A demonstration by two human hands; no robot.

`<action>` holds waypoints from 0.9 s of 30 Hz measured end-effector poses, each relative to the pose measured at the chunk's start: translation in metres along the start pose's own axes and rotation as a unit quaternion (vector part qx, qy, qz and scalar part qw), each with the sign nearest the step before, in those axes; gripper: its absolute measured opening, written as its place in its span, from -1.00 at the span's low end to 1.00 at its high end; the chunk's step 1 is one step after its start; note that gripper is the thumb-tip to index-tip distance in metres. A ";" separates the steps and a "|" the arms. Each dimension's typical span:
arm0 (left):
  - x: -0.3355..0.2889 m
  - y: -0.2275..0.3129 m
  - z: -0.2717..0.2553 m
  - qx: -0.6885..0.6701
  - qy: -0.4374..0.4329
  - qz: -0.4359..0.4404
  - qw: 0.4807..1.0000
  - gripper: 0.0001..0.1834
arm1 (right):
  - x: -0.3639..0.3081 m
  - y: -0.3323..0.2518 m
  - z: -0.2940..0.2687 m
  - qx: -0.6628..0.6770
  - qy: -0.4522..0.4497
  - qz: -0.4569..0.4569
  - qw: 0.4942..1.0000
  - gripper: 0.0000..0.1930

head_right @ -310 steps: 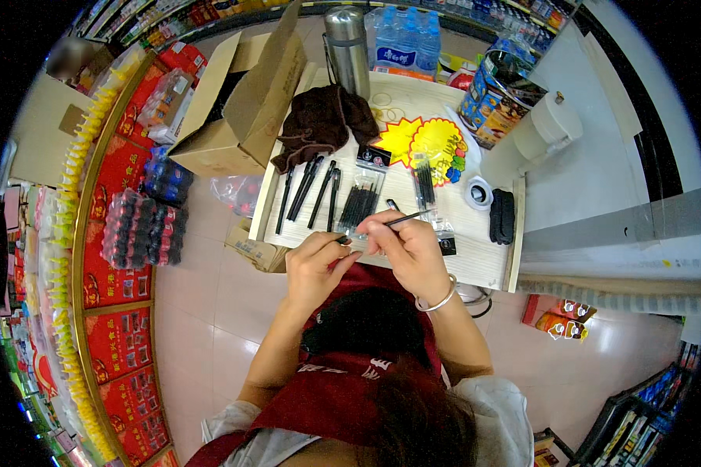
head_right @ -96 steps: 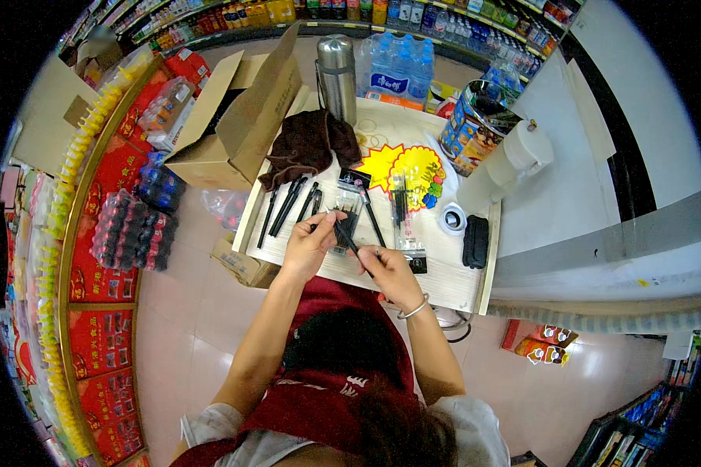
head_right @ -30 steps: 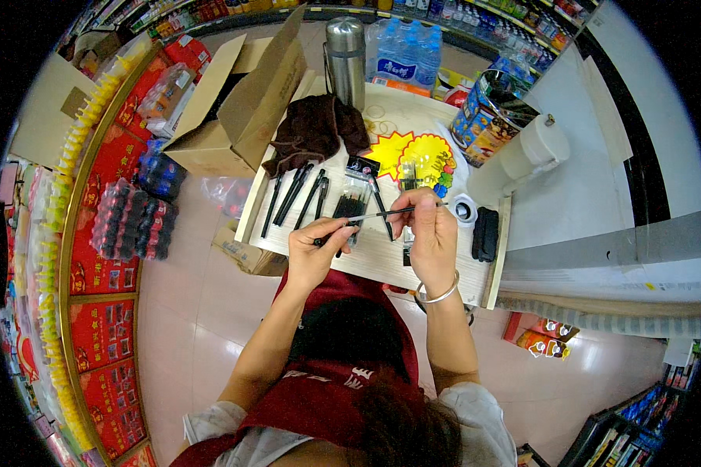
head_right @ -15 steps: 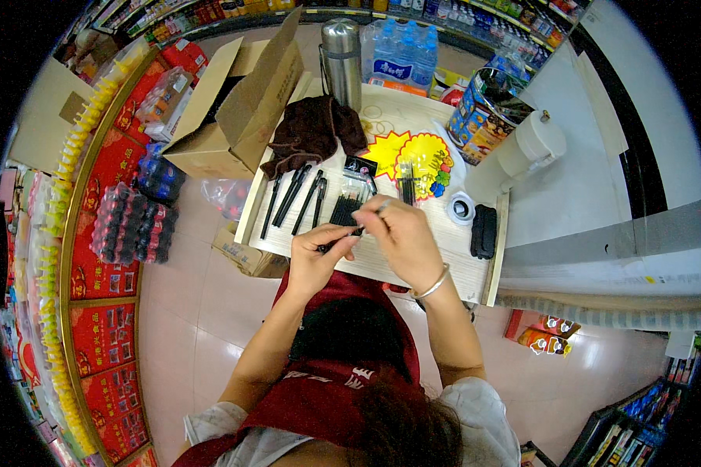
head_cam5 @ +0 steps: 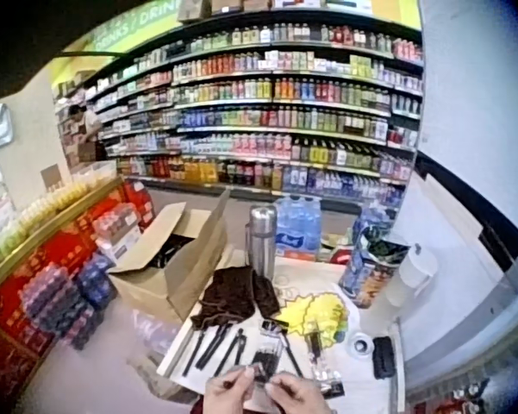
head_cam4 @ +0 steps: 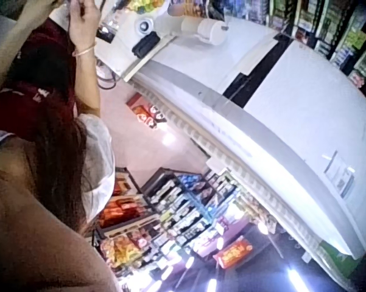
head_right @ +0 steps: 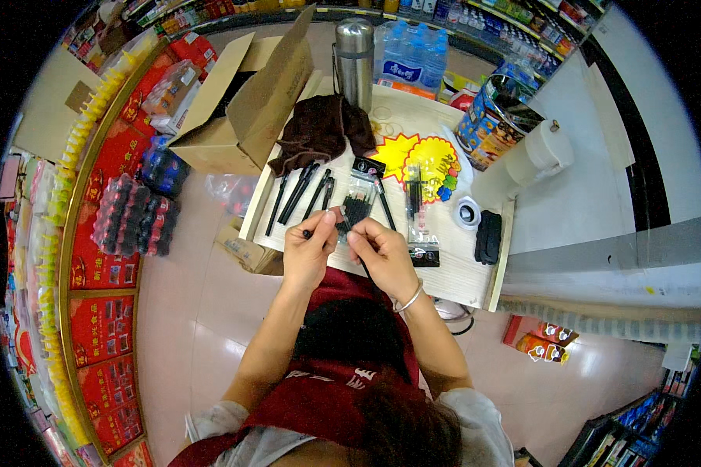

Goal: The person assembles small black tripod legs by hand, repeatedly picking up individual legs, connecting them, and placing the assembled units into a cardboard box. The process is continuous and repetitive throughout the clip.

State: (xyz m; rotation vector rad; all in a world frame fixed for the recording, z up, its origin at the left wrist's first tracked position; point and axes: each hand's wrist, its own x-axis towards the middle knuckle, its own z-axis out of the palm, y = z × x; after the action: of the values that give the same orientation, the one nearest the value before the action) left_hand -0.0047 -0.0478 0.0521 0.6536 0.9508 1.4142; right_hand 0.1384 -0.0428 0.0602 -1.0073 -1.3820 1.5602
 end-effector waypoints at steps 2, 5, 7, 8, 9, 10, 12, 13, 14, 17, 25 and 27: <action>0.002 0.002 -0.002 0.001 -0.024 -0.022 0.999 -0.76 | -0.002 0.003 -0.001 0.021 -0.016 0.014 1.000 -0.86; 0.006 0.000 -0.008 0.008 -0.029 -0.054 0.998 -0.79 | -0.004 0.005 -0.003 0.039 -0.029 0.043 0.998 -0.86; 0.007 -0.005 -0.009 0.024 -0.014 -0.045 0.999 -0.81 | -0.006 0.012 -0.003 0.036 -0.024 0.051 0.998 -0.88; 0.007 -0.008 -0.007 0.036 0.000 -0.024 0.999 -0.81 | -0.007 0.009 -0.002 -0.060 0.001 0.018 0.998 -0.89; 0.006 -0.011 -0.005 0.049 0.014 -0.002 0.999 -0.82 | -0.009 0.003 0.000 -0.156 0.027 -0.015 0.987 -0.90; 0.008 -0.014 -0.004 0.055 0.024 0.002 0.998 -0.83 | -0.010 0.001 0.002 -0.250 0.053 -0.049 0.966 -0.90; 0.011 -0.020 0.003 0.065 0.039 0.009 0.997 -0.84 | -0.008 0.006 0.003 -0.351 0.109 -0.146 0.918 -0.90; 0.012 -0.022 0.005 0.074 0.040 0.009 0.996 -0.84 | -0.008 0.008 0.002 -0.399 0.135 -0.194 0.886 -0.90; 0.012 -0.022 0.008 0.083 0.042 0.009 0.996 -0.84 | -0.008 0.008 0.001 -0.408 0.141 -0.192 0.881 -0.89; 0.016 -0.026 0.005 0.167 0.022 0.045 0.985 -0.83 | -0.013 0.010 -0.004 -0.346 0.128 -0.129 0.920 -0.86; 0.021 -0.016 -0.002 0.234 -0.068 0.060 0.968 -0.76 | -0.014 0.014 -0.010 0.176 0.008 0.097 0.980 -0.83; 0.019 -0.015 -0.001 0.275 -0.063 0.087 0.956 -0.76 | -0.014 0.015 -0.009 0.090 0.036 0.053 0.994 -0.83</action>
State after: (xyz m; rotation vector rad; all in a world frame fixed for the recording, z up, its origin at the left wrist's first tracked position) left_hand 0.0004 -0.0302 0.0356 1.2525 1.2167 1.2390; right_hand 0.1504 -0.0538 0.0455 -1.0296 -1.1328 1.6759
